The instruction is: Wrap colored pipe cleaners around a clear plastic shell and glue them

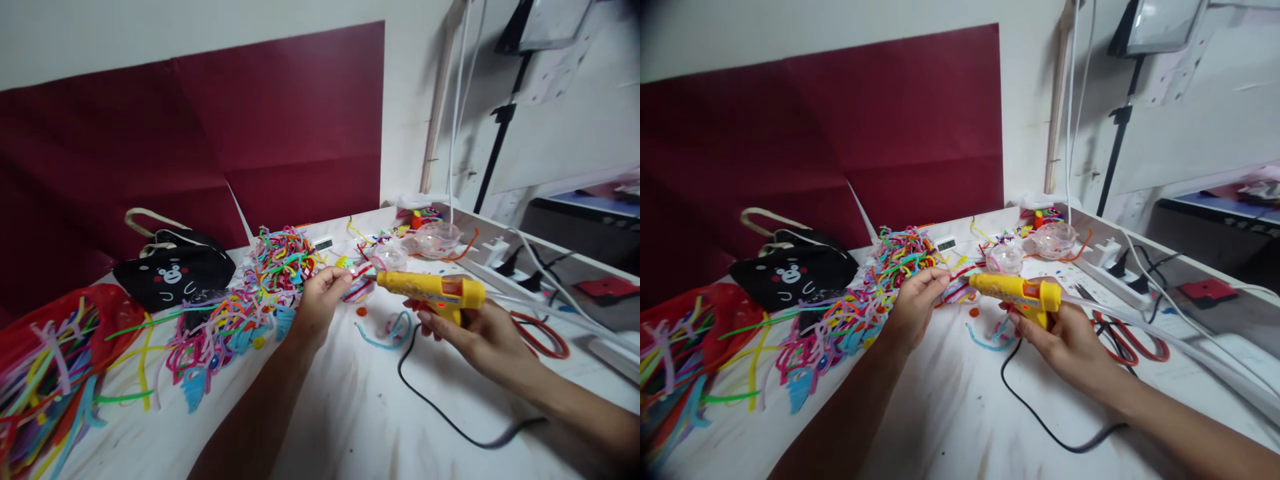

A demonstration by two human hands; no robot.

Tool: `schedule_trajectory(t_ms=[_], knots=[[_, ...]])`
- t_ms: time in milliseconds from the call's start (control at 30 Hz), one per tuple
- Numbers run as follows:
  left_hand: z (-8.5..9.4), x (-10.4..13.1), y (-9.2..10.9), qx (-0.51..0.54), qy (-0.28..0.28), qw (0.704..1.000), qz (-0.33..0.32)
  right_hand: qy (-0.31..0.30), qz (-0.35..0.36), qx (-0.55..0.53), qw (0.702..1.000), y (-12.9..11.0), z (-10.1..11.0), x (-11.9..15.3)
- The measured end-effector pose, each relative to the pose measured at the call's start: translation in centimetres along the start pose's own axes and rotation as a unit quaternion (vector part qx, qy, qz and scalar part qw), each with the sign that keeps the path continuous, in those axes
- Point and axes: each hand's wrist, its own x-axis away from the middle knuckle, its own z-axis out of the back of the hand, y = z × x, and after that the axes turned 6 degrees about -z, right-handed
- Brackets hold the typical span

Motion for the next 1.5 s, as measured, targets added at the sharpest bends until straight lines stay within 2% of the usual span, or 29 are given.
schedule_trajectory(t_ms=[200,467,1033,1300,1500], knots=[[-0.2,0.3,-0.1,-0.021,-0.017,1.0,0.001,0.004,-0.01,0.005,1.0,1.2,0.0,0.4],[-0.5,0.6,0.2,-0.055,-0.019,0.998,-0.007,0.012,0.02,0.013,1.0,0.8,0.0,0.3],[-0.3,0.9,-0.1,-0.097,-0.044,0.993,-0.053,0.004,0.021,0.053,0.998,1.3,0.5,0.7],[-0.4,0.9,-0.1,-0.099,-0.041,0.993,-0.044,0.012,0.089,0.129,0.988,1.0,0.5,1.1],[-0.4,0.9,0.0,-0.101,-0.04,0.993,-0.04,0.034,0.145,0.153,0.977,1.9,0.4,1.3]])
